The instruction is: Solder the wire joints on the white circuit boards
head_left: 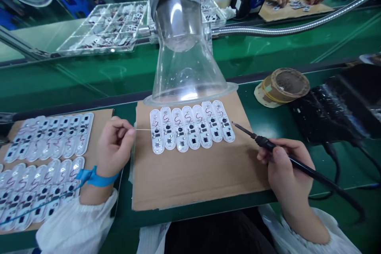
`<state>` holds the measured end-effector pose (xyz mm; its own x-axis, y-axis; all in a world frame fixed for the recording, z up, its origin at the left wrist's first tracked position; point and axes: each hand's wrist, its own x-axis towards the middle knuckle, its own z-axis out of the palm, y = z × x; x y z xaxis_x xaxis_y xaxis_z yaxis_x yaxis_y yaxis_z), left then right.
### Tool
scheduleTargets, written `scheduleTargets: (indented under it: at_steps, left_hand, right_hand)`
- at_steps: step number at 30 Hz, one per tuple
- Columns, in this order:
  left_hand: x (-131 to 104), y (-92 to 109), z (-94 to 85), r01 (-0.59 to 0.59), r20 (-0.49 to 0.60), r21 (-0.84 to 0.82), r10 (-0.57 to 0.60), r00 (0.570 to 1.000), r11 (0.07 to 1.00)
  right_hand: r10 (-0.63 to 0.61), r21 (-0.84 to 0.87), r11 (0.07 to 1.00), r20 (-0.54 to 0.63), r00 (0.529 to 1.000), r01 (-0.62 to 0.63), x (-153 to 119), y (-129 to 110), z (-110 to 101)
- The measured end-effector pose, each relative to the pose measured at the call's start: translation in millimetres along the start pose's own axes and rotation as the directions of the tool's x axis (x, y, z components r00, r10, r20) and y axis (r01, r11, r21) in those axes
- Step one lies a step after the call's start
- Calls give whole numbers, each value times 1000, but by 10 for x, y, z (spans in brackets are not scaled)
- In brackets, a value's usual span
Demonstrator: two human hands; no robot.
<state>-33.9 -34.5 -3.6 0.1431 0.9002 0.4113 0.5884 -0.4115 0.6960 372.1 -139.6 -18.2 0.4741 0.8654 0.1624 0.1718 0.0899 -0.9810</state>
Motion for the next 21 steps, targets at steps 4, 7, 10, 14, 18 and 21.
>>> scheduleTargets:
  at_steps: [4, 7, 10, 14, 18, 21]
  left_hand:
    - [40, 484, 212, -78, 106, -10, 78, 991, 997]
    - [113, 750, 382, -182, 220, 20, 174, 960, 983]
    - [198, 866, 550, -249, 259, 41, 230, 938, 968]
    - [246, 876, 715, -308, 253, 56, 285, 925, 950]
    - [234, 866, 773, -322, 244, 65, 297, 923, 945]
    - [230, 864, 783, -316, 250, 74, 289, 924, 946]
  right_hand:
    - [-73, -63, 995, 98, 993, 80, -53, -59, -38]
    - [-116, -66, 990, 145, 982, 127, -31, -92, -101]
    - [-124, -39, 990, 167, 978, 132, -5, -65, -127]
    - [-104, -41, 993, 203, 974, 115, -20, 42, -130]
    - [-50, -111, 991, 258, 965, 81, -55, 113, -168]
    - [-46, -133, 988, 268, 962, 85, -53, 104, -187]
